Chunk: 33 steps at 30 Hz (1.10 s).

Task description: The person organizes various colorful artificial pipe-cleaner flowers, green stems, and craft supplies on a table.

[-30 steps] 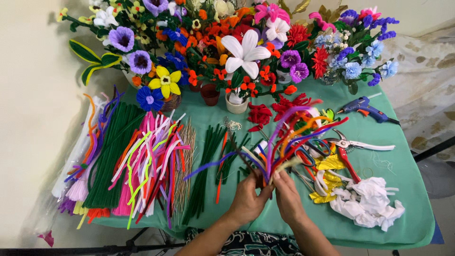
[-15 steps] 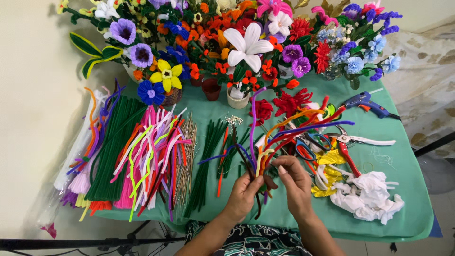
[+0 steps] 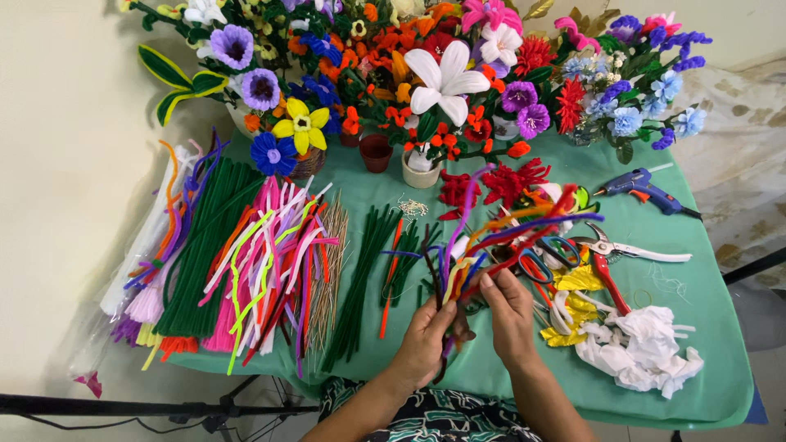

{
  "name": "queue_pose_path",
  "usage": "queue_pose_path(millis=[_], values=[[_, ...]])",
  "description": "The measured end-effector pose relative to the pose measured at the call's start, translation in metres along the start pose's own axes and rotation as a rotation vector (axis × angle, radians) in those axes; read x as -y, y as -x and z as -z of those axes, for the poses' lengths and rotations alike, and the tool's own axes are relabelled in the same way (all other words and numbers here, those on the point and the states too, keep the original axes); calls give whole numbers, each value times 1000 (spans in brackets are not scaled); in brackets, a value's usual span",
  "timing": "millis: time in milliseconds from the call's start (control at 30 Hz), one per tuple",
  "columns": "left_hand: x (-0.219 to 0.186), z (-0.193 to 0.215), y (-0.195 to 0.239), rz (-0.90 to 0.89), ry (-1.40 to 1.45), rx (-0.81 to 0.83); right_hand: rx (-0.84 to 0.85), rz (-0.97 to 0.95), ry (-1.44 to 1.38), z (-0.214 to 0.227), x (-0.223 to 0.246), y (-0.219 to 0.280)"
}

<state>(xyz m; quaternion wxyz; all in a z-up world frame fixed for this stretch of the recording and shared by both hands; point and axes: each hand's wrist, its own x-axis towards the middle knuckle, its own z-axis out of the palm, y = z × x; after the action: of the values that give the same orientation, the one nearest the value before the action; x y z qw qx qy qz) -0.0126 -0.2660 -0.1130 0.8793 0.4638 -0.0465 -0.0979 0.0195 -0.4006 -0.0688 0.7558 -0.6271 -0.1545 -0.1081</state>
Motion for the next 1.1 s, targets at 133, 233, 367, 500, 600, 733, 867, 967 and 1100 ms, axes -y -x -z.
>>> queue_pose_path(millis=[133, 233, 367, 500, 600, 733, 867, 967, 1100], values=[[5, -1, -1, -23, -70, 18, -65, 57, 21, 6, -12, -5], [13, 0, -4, -29, -29, -22, -120, 94, -30, 10, -14, -11], [12, 9, -4, -15, 12, -56, -221, 75, -308, 28, 1, -28], [10, 18, -6, -42, -11, -142, -464, 68, -403, 61, 39, -44], [2, 12, -7, -68, -66, -145, -409, 49, -415, 66, 37, -35], [8, 6, -7, -77, -49, -117, -232, -8, -451, 32, 21, -13], [9, 3, -4, -110, -58, -115, 37, -151, -127, 3, 4, -1], [3, 2, -3, -129, -177, -157, 115, -215, -28, -11, 4, -1], [6, 4, -2, -247, -344, -164, 80, -245, -8, -18, 4, -1]])
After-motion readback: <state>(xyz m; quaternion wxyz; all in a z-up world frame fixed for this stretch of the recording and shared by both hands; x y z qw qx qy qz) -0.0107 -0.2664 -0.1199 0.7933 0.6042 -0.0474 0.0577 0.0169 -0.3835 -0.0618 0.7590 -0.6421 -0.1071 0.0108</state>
